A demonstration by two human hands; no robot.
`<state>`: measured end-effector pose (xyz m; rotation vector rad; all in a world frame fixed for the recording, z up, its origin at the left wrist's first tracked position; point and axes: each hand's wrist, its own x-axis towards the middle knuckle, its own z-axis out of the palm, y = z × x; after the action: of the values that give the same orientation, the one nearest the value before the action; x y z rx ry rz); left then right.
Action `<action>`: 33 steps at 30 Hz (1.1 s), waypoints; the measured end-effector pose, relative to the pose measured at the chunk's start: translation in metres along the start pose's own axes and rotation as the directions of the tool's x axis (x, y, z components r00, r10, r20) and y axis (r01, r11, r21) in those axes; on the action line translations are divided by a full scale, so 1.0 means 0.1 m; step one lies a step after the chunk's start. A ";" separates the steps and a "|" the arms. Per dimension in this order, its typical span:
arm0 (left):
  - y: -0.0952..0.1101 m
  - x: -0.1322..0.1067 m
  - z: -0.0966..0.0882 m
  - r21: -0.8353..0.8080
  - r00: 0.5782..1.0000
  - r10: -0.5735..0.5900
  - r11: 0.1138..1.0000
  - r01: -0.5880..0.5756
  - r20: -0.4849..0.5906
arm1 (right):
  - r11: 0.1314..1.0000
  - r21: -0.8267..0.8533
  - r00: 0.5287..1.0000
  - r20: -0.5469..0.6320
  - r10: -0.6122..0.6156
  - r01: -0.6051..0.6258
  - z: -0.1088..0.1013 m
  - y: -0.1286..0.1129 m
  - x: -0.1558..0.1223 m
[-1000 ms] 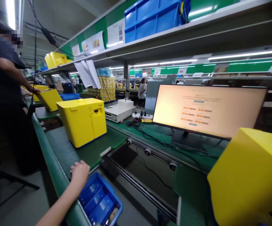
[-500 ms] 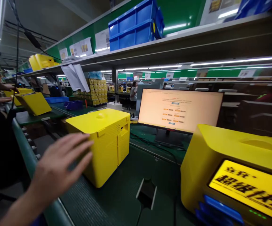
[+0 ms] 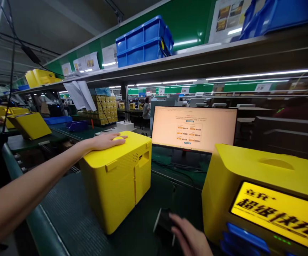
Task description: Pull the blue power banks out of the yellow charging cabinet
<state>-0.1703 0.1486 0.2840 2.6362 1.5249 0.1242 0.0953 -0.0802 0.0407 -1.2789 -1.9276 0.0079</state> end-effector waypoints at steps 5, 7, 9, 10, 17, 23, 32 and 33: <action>0.14 -0.16 0.01 -0.016 0.994 0.106 0.994 -0.105 0.027 | 0.996 -0.043 0.965 -0.247 -0.084 0.076 0.00 -0.01 1.01; 0.17 -0.17 0.01 -0.012 0.993 0.119 0.993 -0.119 0.022 | 0.990 -0.100 0.955 -0.270 -0.120 0.096 0.00 -0.04 1.27; 0.18 -0.16 0.02 -0.005 0.993 0.117 0.993 -0.117 0.022 | 0.981 -0.160 0.946 -0.287 -0.153 0.111 0.02 -0.07 1.40; 0.17 -0.16 0.02 0.003 0.993 0.112 0.994 -0.112 0.022 | 0.974 -0.187 0.939 -0.295 -0.176 0.124 0.03 -0.07 1.43; 0.17 -0.14 0.04 0.025 0.994 0.111 0.994 -0.111 0.009 | 0.945 -0.283 0.921 -0.301 -0.248 0.162 0.07 -0.10 1.42; 0.19 -0.12 0.04 0.020 0.994 0.108 0.994 -0.108 0.001 | 0.910 -0.397 0.935 -0.259 -0.240 0.124 0.10 -0.19 1.52; 0.17 -0.02 0.09 0.000 0.998 0.057 0.998 -0.057 -0.033 | 0.880 -0.470 0.998 0.020 -0.061 0.063 0.01 -0.11 1.78; 0.17 -0.03 0.08 0.001 0.998 0.043 0.999 -0.043 -0.036 | 0.882 -0.467 0.998 0.027 -0.061 0.066 -0.02 -0.10 1.80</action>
<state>-0.1557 0.1372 0.2779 2.6818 1.4791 0.1750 0.0591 0.0534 0.1561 -1.5210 -2.0530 -0.5158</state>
